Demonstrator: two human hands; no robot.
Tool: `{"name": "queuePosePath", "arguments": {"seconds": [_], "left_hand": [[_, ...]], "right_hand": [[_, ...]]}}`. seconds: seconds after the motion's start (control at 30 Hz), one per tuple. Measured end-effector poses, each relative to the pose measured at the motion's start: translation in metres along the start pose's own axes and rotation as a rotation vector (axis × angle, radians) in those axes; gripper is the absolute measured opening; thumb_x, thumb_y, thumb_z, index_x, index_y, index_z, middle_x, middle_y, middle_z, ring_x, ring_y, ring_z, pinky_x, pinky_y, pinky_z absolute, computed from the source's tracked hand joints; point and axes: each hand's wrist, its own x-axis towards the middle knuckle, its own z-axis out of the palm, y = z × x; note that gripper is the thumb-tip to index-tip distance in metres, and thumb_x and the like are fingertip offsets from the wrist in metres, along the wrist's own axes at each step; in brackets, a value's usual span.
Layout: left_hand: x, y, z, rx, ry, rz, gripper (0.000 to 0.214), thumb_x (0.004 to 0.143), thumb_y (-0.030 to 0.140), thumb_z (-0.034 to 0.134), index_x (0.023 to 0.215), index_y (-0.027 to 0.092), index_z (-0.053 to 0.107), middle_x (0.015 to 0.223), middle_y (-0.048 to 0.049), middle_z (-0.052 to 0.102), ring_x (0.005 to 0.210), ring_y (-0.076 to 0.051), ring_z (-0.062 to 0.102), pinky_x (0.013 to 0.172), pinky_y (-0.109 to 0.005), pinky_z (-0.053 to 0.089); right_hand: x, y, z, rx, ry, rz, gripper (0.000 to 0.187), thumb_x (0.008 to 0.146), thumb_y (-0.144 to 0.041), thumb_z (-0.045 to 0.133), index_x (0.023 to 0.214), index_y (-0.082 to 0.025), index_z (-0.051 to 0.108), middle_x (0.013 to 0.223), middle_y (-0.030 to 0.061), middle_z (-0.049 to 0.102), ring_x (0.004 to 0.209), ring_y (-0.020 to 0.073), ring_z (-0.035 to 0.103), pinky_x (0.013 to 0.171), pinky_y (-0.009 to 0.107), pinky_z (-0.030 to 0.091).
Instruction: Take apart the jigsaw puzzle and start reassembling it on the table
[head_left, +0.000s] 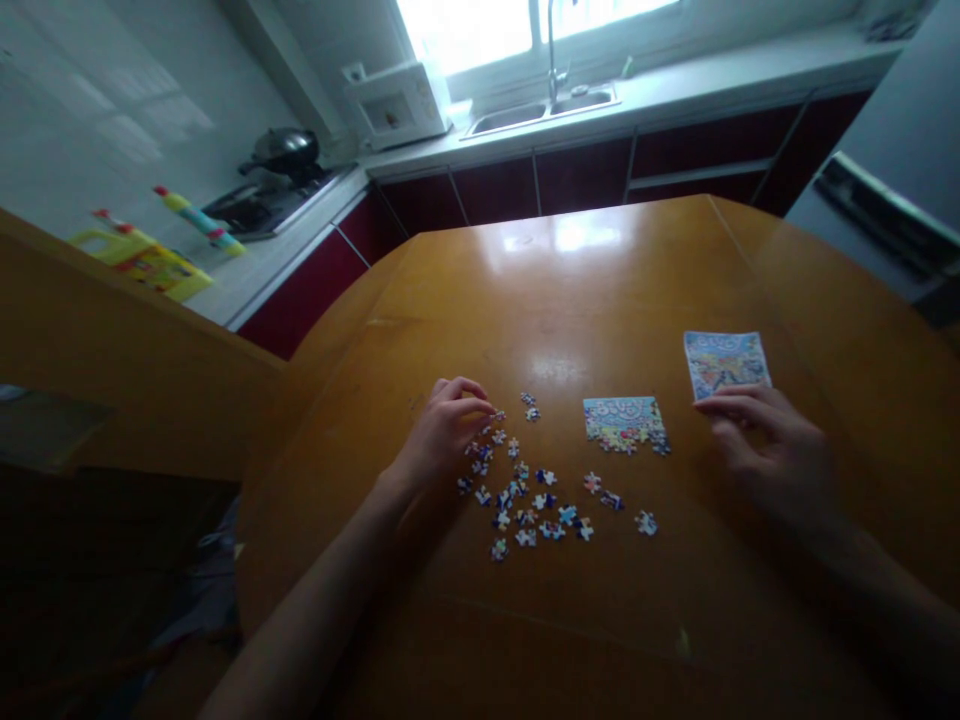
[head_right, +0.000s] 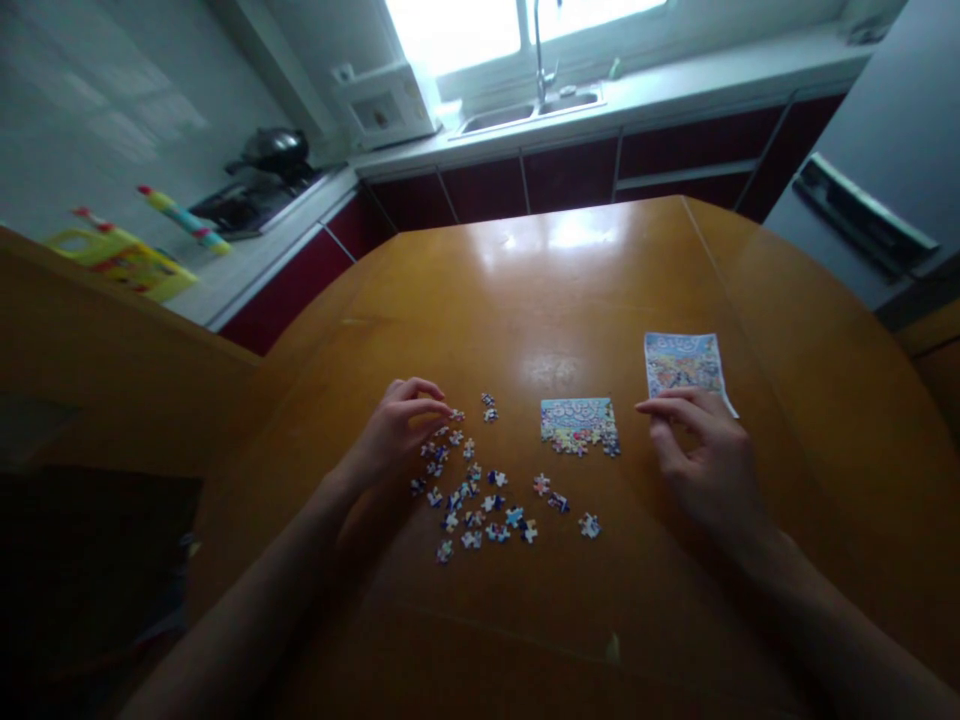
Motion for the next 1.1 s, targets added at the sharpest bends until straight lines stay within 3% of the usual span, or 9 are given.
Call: {"name": "queuePosePath", "arguments": {"seconds": [0.2, 0.33, 0.73, 0.83, 0.97, 1.1], "left_hand": [[-0.026, 0.015, 0.010, -0.025, -0.034, 0.032, 0.014, 0.088, 0.022, 0.070, 0.099, 0.030, 0.075, 0.113, -0.0053, 0.063, 0.098, -0.022, 0.051, 0.084, -0.039, 0.052], [-0.024, 0.022, 0.018, -0.019, -0.093, 0.081, 0.020, 0.090, 0.020, 0.068, 0.105, 0.033, 0.074, 0.117, -0.0049, 0.062, 0.106, -0.023, 0.050, 0.090, -0.043, 0.052], [-0.016, 0.028, 0.011, -0.026, -0.140, 0.069, 0.001, 0.087, 0.024, 0.071, 0.087, 0.025, 0.071, 0.115, -0.0052, 0.061, 0.107, -0.024, 0.049, 0.092, -0.042, 0.050], [-0.011, 0.033, 0.009, -0.023, -0.119, 0.084, 0.007, 0.084, 0.028, 0.074, 0.081, 0.023, 0.070, 0.114, -0.0050, 0.061, 0.107, -0.024, 0.049, 0.092, -0.042, 0.049], [0.004, 0.055, 0.014, -0.048, -0.065, 0.171, 0.008, 0.082, 0.030, 0.075, 0.080, 0.024, 0.070, 0.115, -0.0041, 0.062, 0.107, -0.024, 0.049, 0.093, -0.042, 0.048], [0.029, 0.093, 0.032, -0.076, -0.085, 0.264, 0.007, 0.082, 0.028, 0.075, 0.079, 0.024, 0.070, 0.117, -0.0029, 0.062, 0.107, -0.025, 0.049, 0.095, -0.043, 0.048]], "right_hand": [[-0.001, -0.003, 0.004, -0.029, -0.023, -0.027, 0.016, 0.087, -0.025, 0.056, 0.086, -0.021, 0.072, 0.095, 0.0080, 0.068, 0.093, 0.0240, 0.064, 0.085, 0.041, 0.050], [-0.003, -0.002, 0.007, -0.027, -0.029, -0.019, 0.017, 0.087, -0.025, 0.055, 0.086, -0.021, 0.072, 0.096, 0.0076, 0.067, 0.093, 0.0233, 0.064, 0.085, 0.041, 0.050], [-0.003, 0.000, 0.007, 0.000, -0.022, -0.026, 0.015, 0.084, -0.024, 0.056, 0.087, -0.024, 0.071, 0.095, 0.0060, 0.068, 0.093, 0.0240, 0.064, 0.085, 0.044, 0.052], [-0.002, -0.002, 0.006, 0.020, -0.014, -0.011, 0.016, 0.085, -0.023, 0.056, 0.088, -0.024, 0.072, 0.097, 0.0062, 0.067, 0.093, 0.0239, 0.064, 0.083, 0.043, 0.052], [0.000, -0.003, 0.004, 0.053, -0.011, -0.001, 0.017, 0.087, -0.020, 0.055, 0.089, -0.024, 0.072, 0.097, 0.0067, 0.066, 0.095, 0.0242, 0.063, 0.081, 0.043, 0.051], [0.001, -0.005, 0.002, 0.077, -0.001, -0.007, 0.016, 0.087, -0.019, 0.055, 0.089, -0.023, 0.071, 0.097, 0.0072, 0.066, 0.096, 0.0240, 0.062, 0.081, 0.043, 0.051]]}}
